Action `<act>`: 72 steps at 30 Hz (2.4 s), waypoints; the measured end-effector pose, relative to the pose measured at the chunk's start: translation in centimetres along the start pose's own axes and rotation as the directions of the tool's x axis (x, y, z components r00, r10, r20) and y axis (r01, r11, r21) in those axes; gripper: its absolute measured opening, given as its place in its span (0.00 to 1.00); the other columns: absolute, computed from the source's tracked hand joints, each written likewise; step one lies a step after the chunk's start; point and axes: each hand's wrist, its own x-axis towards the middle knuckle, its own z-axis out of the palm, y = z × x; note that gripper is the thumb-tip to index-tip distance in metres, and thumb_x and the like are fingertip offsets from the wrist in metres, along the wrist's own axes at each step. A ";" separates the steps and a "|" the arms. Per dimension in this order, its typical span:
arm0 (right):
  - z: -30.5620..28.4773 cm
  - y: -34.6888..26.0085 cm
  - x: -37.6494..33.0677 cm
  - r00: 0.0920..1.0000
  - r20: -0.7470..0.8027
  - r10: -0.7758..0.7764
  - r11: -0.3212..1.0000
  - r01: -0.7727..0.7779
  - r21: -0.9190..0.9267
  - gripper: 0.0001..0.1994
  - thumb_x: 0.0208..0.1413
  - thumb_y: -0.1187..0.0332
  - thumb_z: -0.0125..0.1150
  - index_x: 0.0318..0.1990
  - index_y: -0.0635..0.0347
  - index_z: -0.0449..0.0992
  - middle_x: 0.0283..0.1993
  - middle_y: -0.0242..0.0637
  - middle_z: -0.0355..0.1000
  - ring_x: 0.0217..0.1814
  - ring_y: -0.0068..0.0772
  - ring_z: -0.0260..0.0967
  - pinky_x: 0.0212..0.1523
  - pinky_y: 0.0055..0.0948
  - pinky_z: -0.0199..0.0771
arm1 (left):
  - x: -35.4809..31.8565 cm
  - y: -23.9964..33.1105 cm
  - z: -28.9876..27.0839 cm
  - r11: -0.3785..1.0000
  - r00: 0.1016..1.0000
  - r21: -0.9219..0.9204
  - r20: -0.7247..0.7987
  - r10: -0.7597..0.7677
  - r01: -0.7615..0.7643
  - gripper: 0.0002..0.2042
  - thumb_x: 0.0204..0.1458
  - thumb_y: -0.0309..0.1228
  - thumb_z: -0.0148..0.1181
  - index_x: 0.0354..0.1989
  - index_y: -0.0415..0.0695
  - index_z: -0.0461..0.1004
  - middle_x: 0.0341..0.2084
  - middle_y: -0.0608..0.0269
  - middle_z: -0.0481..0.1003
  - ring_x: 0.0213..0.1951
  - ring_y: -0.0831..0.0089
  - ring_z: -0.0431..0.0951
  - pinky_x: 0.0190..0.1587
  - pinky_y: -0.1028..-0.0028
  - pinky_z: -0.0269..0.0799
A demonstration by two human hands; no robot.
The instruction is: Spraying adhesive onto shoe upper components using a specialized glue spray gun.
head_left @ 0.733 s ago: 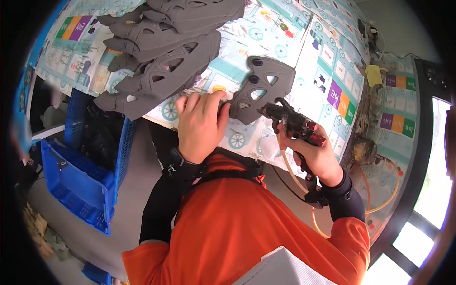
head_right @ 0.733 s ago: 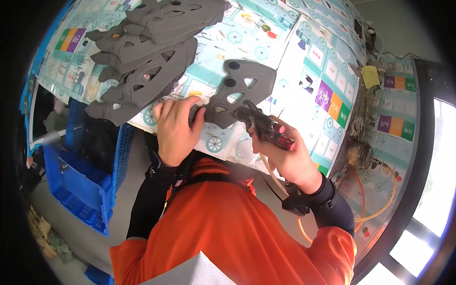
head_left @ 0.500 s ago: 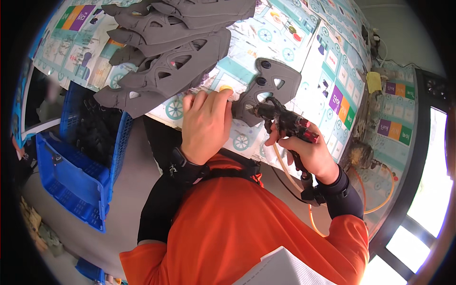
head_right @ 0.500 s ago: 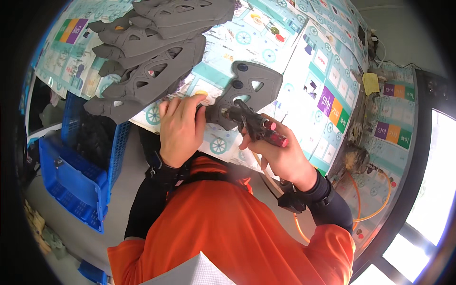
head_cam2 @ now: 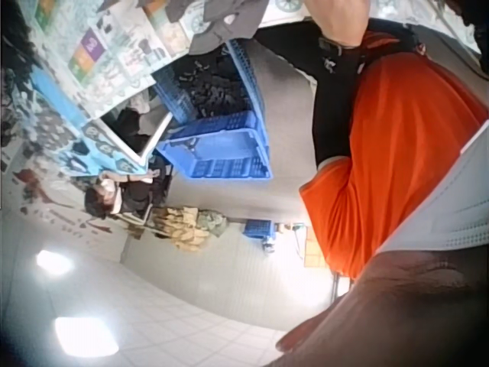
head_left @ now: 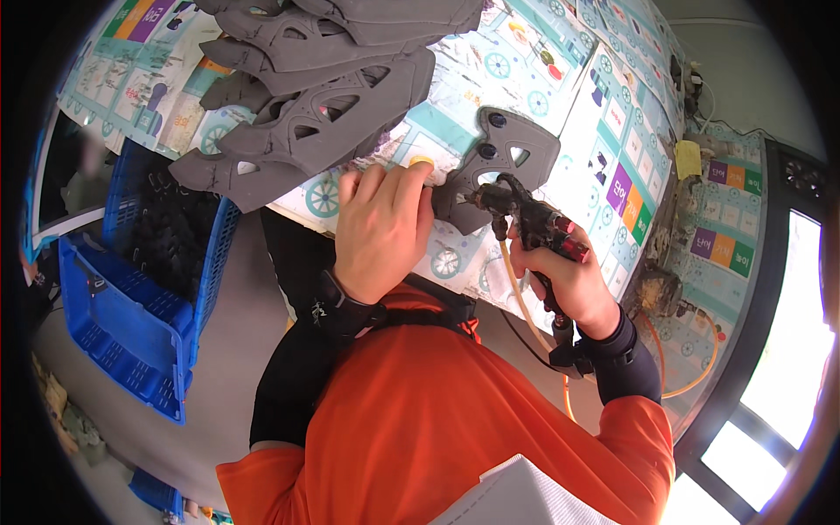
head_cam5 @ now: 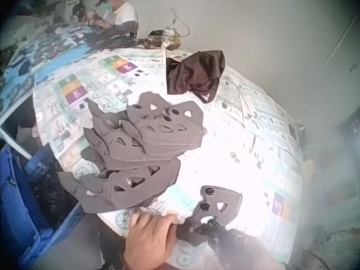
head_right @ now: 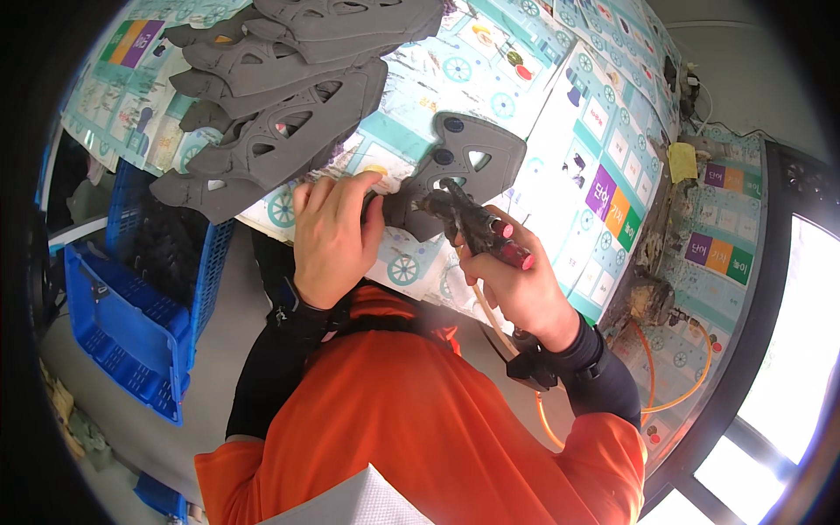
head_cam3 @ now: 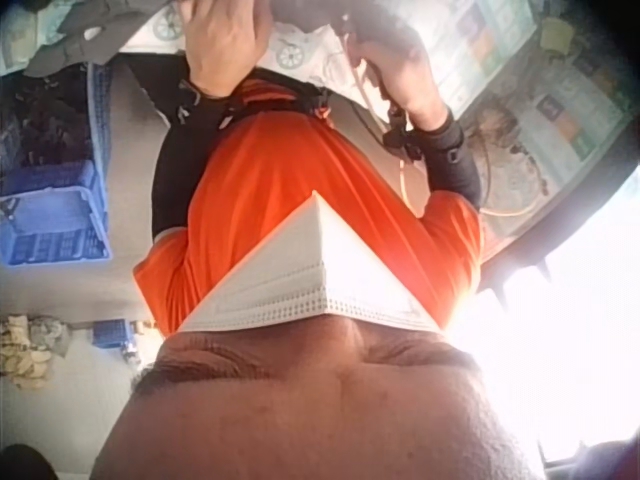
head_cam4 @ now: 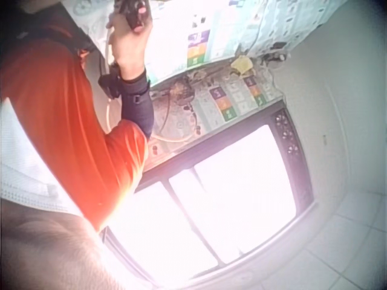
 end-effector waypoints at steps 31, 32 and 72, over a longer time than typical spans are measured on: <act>-0.4 1.2 -1.5 0.999 0.001 0.054 0.996 -0.054 -0.070 0.12 0.49 0.79 0.57 0.43 0.60 0.73 0.29 0.23 0.68 0.23 0.10 0.56 0.21 0.17 0.53 | 0.0 -0.1 0.2 0.999 0.999 0.017 0.007 0.033 -0.033 0.14 0.51 0.25 0.61 0.47 0.43 0.71 0.28 0.64 0.72 0.34 0.64 0.70 0.42 0.64 0.59; -0.5 1.3 -1.5 0.999 0.033 0.009 0.999 -0.008 -0.033 0.12 0.49 0.79 0.57 0.43 0.60 0.73 0.29 0.23 0.68 0.23 0.10 0.56 0.21 0.17 0.53 | 0.0 0.0 0.3 0.999 0.999 0.014 -0.015 0.028 -0.028 0.14 0.51 0.25 0.61 0.47 0.43 0.71 0.28 0.64 0.72 0.34 0.64 0.70 0.42 0.64 0.59; -5.3 2.0 0.1 0.934 -0.282 -0.218 0.970 0.238 0.039 0.07 0.49 0.77 0.52 0.36 0.68 0.72 0.23 0.34 0.68 0.15 0.18 0.57 0.17 0.19 0.52 | 0.3 0.4 0.3 0.999 1.000 0.029 -0.011 0.026 -0.026 0.14 0.51 0.24 0.61 0.47 0.42 0.72 0.32 0.63 0.75 0.35 0.62 0.71 0.43 0.62 0.62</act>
